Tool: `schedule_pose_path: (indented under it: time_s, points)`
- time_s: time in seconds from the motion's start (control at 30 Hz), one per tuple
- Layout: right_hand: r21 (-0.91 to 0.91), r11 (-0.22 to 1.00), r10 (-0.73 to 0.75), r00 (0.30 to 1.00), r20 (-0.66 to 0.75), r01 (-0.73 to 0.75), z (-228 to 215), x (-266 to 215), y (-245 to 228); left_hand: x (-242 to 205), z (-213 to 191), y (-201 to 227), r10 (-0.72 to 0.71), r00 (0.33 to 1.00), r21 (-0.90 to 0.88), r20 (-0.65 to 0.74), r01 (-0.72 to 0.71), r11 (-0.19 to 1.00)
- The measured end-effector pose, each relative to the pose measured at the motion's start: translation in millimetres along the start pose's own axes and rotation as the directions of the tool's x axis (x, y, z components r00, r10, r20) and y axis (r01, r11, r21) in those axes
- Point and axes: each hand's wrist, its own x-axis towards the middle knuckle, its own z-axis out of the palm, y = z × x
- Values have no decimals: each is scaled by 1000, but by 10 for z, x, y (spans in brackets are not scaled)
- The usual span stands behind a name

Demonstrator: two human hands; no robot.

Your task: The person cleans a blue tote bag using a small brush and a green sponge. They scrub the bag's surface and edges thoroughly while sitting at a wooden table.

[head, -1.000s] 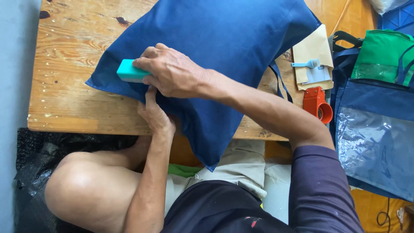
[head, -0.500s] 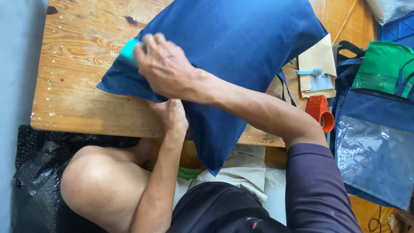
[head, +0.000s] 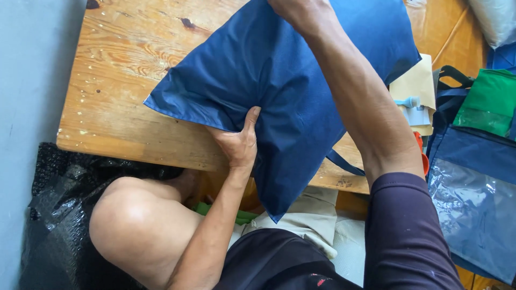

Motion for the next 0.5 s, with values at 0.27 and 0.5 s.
schedule_pose_path:
  time_s: [0.27, 0.5]
  points:
    - [-80, 997, 39, 974, 224, -21, -248, 38, -737, -12, 60, -37, 70, 996, 20, -57, -69, 997]
    - [336, 921, 33, 897, 441, -199, -339, 551, -709, 0, 33, 39, 38, 997, 13, -61, -37, 999]
